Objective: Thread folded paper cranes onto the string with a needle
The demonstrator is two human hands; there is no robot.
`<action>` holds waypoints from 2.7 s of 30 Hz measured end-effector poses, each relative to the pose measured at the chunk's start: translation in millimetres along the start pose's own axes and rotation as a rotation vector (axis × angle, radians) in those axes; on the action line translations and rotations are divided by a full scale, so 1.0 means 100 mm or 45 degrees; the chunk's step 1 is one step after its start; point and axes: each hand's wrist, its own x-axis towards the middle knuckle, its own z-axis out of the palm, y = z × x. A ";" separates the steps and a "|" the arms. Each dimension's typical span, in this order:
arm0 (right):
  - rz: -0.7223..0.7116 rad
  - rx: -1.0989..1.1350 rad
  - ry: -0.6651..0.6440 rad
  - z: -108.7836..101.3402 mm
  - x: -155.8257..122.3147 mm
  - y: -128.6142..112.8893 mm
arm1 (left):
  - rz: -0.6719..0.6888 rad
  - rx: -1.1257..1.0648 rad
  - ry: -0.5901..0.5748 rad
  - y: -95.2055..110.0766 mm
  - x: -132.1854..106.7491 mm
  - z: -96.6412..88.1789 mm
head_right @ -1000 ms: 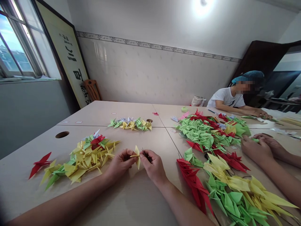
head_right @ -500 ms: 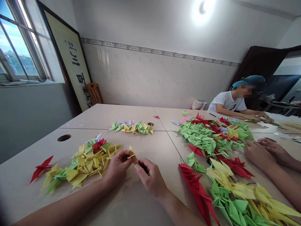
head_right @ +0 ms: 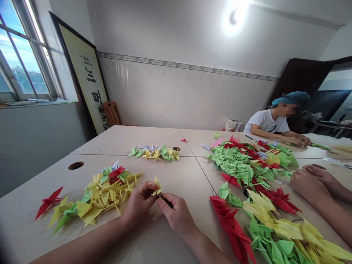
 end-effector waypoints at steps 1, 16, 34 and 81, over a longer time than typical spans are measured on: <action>0.012 -0.004 -0.002 0.00 0.00 0.00 | 0.009 0.008 -0.006 -0.01 0.00 0.00; -0.012 0.049 0.152 -0.02 0.01 0.04 | -0.588 -0.730 -0.002 0.25 0.03 -0.02; -0.032 -0.008 0.242 -0.04 0.02 0.05 | -0.599 -0.699 -0.048 0.21 0.01 0.02; 0.177 0.260 0.422 -0.06 0.09 0.18 | 0.051 0.556 -0.231 0.41 0.13 -0.08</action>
